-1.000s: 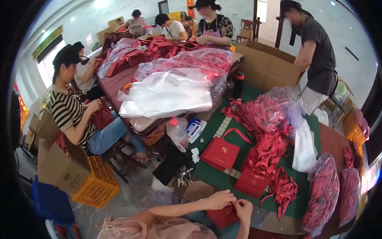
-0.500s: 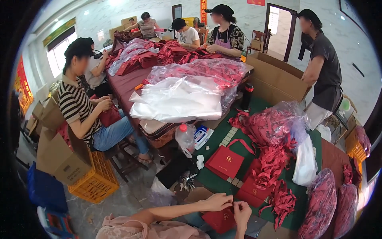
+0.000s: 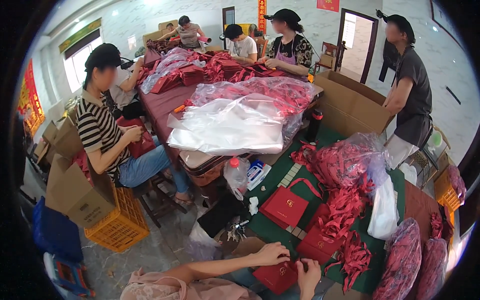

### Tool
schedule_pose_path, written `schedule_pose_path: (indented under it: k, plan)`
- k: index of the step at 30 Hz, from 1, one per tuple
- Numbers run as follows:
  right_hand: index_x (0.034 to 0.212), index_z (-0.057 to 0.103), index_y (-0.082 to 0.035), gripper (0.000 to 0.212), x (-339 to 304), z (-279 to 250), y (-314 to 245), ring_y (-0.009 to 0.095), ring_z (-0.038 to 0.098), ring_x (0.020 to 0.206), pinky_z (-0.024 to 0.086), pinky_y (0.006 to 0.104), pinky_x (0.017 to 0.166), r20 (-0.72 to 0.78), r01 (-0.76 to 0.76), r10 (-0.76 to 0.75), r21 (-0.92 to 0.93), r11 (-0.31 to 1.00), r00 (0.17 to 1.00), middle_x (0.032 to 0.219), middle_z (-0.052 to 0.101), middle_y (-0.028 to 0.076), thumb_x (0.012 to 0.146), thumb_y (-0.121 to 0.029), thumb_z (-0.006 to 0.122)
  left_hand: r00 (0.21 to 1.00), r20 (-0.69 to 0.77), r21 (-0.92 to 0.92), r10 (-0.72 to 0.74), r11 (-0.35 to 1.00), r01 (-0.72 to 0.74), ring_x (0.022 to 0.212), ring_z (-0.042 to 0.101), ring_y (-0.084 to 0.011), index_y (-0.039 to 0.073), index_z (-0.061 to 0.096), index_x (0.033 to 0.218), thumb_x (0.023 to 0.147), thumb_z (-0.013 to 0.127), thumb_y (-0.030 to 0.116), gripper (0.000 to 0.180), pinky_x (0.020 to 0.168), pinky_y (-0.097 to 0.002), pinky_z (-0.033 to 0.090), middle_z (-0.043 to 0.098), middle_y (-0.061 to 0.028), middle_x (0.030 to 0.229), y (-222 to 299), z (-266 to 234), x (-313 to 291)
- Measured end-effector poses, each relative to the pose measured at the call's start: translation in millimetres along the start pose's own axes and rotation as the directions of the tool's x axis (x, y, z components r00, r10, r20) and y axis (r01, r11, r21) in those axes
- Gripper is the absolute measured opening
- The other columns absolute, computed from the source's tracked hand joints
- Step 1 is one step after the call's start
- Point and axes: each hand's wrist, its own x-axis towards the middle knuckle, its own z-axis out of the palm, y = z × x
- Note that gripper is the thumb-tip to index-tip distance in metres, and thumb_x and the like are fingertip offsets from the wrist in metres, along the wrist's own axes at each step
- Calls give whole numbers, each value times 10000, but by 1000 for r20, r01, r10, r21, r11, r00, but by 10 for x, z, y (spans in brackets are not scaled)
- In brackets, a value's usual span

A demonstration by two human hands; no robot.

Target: The person takes ribbons out of a plastic bag and attaches them to gift bags by hand, threading and tying the ribbons.

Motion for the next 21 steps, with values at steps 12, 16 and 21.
schedule_pose_path:
  k: [12, 16, 21]
  plan:
    - [835, 691, -7, 249, -83, 26, 82, 317, 648, 625, 507, 434, 613, 71, -233, 224, 160, 959, 972, 677, 656, 135, 806, -236, 784, 996, -45, -145, -74, 987, 67, 853, 650, -366, 31, 666, 928, 855, 701, 199, 186, 738, -454, 522, 647, -163, 871, -10, 13, 7]
    - [801, 700, -24, 256, 58, 185, 146, 318, 682, 634, 529, 407, 626, -14, -244, 246, -172, 954, 969, 697, 691, 153, 781, -263, 790, 998, -20, -152, -57, 987, 54, 859, 651, -361, 31, 668, 929, 851, 698, 181, 172, 742, -446, 521, 646, -163, 869, 59, 8, 7]
    - [839, 723, -21, 248, 103, 320, 323, 299, 696, 664, 531, 391, 638, 124, -193, 212, -148, 970, 969, 721, 702, 156, 786, -255, 784, 998, -22, -166, -61, 984, 56, 862, 649, -360, 34, 673, 933, 856, 689, 183, 169, 746, -447, 517, 645, -156, 870, 82, 38, -2]
